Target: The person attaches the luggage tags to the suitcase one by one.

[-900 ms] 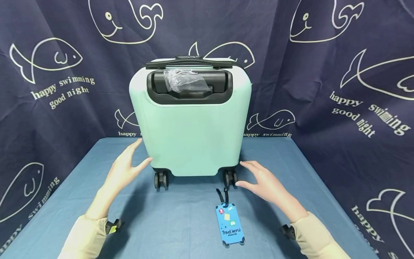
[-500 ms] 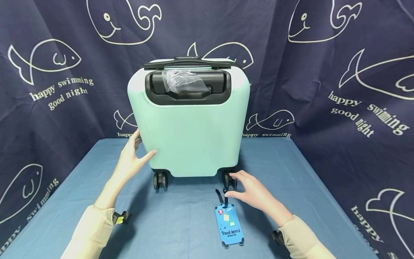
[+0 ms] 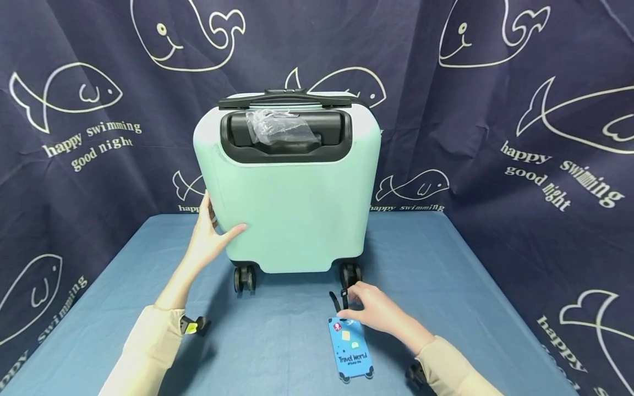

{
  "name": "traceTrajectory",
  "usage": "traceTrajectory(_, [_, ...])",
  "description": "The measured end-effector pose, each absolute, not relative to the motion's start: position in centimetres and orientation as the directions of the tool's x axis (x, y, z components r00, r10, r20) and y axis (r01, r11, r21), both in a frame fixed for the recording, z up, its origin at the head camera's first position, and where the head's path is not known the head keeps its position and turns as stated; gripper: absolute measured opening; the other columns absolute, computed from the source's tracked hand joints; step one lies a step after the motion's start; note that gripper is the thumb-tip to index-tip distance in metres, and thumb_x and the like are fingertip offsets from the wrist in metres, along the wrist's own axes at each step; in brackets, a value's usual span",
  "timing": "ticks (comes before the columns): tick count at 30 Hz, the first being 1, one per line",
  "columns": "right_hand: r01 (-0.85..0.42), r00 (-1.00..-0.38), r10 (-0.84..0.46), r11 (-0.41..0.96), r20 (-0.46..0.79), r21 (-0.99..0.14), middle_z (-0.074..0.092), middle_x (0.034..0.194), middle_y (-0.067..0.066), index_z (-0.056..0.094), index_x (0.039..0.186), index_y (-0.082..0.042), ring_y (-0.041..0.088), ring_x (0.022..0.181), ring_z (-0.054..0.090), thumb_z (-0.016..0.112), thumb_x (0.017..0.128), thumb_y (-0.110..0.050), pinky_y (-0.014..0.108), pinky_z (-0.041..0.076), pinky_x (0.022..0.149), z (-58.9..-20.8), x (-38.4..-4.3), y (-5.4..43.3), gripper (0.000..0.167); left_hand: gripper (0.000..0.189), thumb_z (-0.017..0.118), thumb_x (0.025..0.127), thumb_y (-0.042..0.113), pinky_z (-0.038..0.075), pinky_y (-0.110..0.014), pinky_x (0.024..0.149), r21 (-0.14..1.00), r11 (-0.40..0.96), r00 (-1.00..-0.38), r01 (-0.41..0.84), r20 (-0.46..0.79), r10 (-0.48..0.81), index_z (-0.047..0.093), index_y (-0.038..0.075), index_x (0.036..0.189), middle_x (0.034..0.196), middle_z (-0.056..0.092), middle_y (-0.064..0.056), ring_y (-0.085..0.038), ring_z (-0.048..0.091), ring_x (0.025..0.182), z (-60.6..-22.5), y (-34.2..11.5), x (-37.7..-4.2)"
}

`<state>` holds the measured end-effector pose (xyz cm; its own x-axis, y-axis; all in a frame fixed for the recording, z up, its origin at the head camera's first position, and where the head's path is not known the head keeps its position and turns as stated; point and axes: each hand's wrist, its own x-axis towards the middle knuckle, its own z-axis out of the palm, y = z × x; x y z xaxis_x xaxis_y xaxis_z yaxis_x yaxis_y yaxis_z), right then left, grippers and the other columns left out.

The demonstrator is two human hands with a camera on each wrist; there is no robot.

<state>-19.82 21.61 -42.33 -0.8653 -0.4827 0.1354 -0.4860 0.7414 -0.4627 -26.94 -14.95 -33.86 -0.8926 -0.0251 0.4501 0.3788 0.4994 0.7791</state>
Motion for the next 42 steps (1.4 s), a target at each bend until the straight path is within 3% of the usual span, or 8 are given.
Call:
traceTrajectory(5, [-0.505,-0.849,-0.516,0.731,0.111,-0.459,0.053,0.081,-0.001,0.060,0.080,-0.014,0.011,0.070,0.047,0.070,0.082,-0.039,0.021,0.039,0.059,-42.6,-19.7,21.2,0.027,0.116,0.081,0.070,0.042,0.025,-0.046,0.111,0.774,0.493,-0.886,0.398,0.464,-0.014,0.000,0.024,0.151,0.156,0.018,-0.006,-0.023,0.023,0.141,-34.0,-14.7,-27.4])
traceTrajectory(12, [-0.534,-0.823,-0.561,0.713,0.087,-0.455,0.048,0.073,-0.002,0.058,0.070,-0.017,0.007,0.063,0.042,0.070,0.082,-0.035,0.018,0.035,0.055,-42.9,-19.5,21.2,0.024,0.111,0.082,0.069,0.037,0.025,-0.045,0.111,0.755,0.488,-0.859,0.438,0.512,-0.020,0.008,0.027,0.151,0.154,0.023,-0.004,-0.022,0.026,0.140,-34.4,-14.6,-27.6])
traceTrajectory(26, [-0.527,-0.825,-0.560,0.714,0.074,-0.461,0.051,0.074,-0.005,0.060,0.076,-0.016,0.004,0.064,0.045,0.072,0.082,-0.027,0.019,0.039,0.057,-43.2,-19.6,21.1,0.017,0.103,0.081,0.071,0.039,0.034,-0.046,0.102,0.789,0.482,-0.893,0.380,0.448,-0.030,0.018,0.015,0.148,0.141,0.036,-0.013,-0.027,0.040,0.127,-33.9,-14.8,-26.9])
traceTrajectory(34, [-0.515,-0.832,-0.551,0.730,0.058,-0.449,0.045,0.070,-0.003,0.055,0.072,-0.016,0.002,0.061,0.037,0.071,0.081,-0.036,0.018,0.034,0.053,-43.1,-19.5,21.0,0.027,0.097,0.079,0.074,0.036,0.035,-0.048,0.103,0.832,0.417,-0.919,0.365,0.394,0.019,0.017,0.019,0.147,0.141,0.034,-0.013,-0.028,0.040,0.127,-33.9,-14.9,-25.9])
traceTrajectory(42, [-0.490,-0.826,-0.563,0.681,0.039,-0.543,0.054,0.072,-0.010,0.064,0.087,-0.011,-0.001,0.063,0.043,0.071,0.082,-0.027,0.019,0.039,0.056,-43.4,-19.6,21.0,0.018,0.098,0.078,0.075,0.036,0.037,-0.047,0.102,0.839,0.398,-0.920,0.370,0.392,0.029,0.015,0.018,0.148,0.141,0.033,-0.013,-0.027,0.040,0.126,-34.3,-15.1,-25.8])
